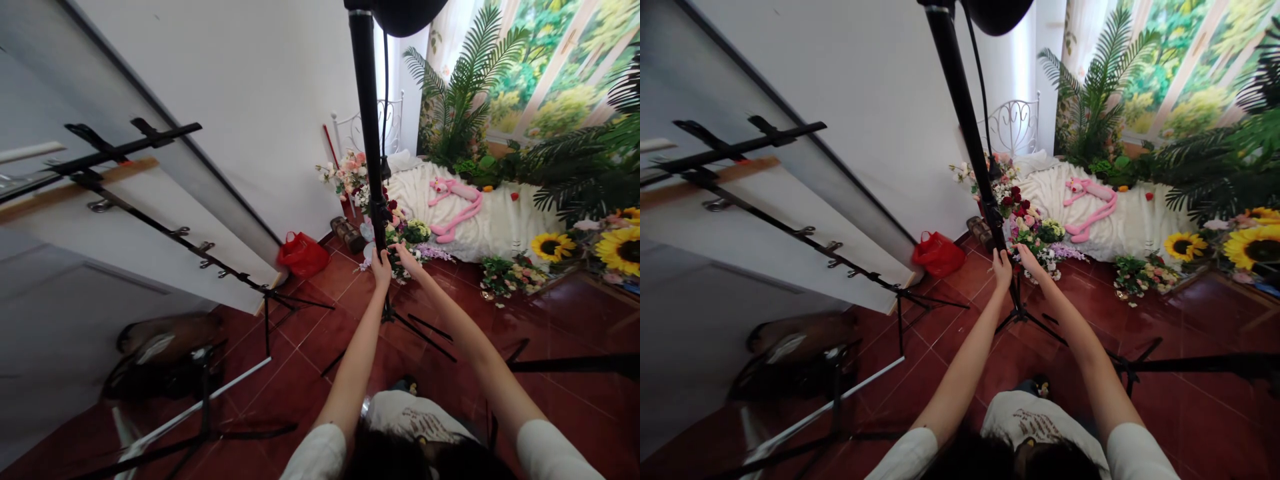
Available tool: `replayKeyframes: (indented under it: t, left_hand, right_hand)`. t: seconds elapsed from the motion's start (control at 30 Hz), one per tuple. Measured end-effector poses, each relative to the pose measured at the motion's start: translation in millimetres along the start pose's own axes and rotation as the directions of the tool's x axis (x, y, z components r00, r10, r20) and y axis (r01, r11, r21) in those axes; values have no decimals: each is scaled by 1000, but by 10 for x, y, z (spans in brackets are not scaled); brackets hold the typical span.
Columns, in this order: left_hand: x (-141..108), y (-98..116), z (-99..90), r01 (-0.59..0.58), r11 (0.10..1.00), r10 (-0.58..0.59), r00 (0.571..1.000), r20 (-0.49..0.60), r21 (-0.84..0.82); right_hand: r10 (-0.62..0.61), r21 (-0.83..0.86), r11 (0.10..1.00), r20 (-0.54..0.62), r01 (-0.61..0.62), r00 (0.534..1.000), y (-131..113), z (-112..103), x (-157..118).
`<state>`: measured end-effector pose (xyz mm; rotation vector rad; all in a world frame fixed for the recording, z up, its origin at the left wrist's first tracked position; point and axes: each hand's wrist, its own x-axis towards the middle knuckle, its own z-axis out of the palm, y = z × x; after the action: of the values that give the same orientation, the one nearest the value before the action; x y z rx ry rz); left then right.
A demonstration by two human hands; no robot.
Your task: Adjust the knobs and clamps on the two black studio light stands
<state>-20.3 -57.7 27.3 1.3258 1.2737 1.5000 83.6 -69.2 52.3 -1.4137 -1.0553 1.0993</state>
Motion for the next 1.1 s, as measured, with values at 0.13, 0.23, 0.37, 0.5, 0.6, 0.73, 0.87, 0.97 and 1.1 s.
replayKeyframes:
  t: [0.13,0.23,0.37,0.5,0.6,0.73,0.87,0.97,1.1]
  left_hand:
    - [-5,-1,-6,-3,1000,3,1000,2,13]
    - [-3,-11,-9,13,1000,-13,1000,12,19]
    - [-8,-7,-8,42,998,-43,999,22,35]
    - [-19,32,-11,97,995,-97,994,46,4]
    - [-20,57,-8,105,994,-103,994,47,-39]
    - [-17,62,-8,81,995,-76,995,65,-64]
    - [-26,40,-36,86,995,-81,992,99,-49]
    - [-24,27,-63,27,999,-23,994,108,-39]
    - [12,48,-71,-7,996,15,995,98,-84]
  right_hand:
    - [-31,-63,998,9,32,999,14,34,-36]
    - [0,-180,984,19,4,1000,154,6,-80]
    - [61,-319,945,-27,-66,998,332,-81,-133]
    - [-98,-201,976,-91,78,991,119,-127,-144]
    - [-334,-108,938,-31,329,942,-352,-64,-149]
    - [-544,0,838,84,545,835,-1031,178,-160]
    - [-605,-9,796,26,605,796,-1396,415,-161]
    - [-604,-59,796,-36,602,796,-1471,498,-163]
    - [-606,-98,795,-123,598,786,-1447,580,-166]
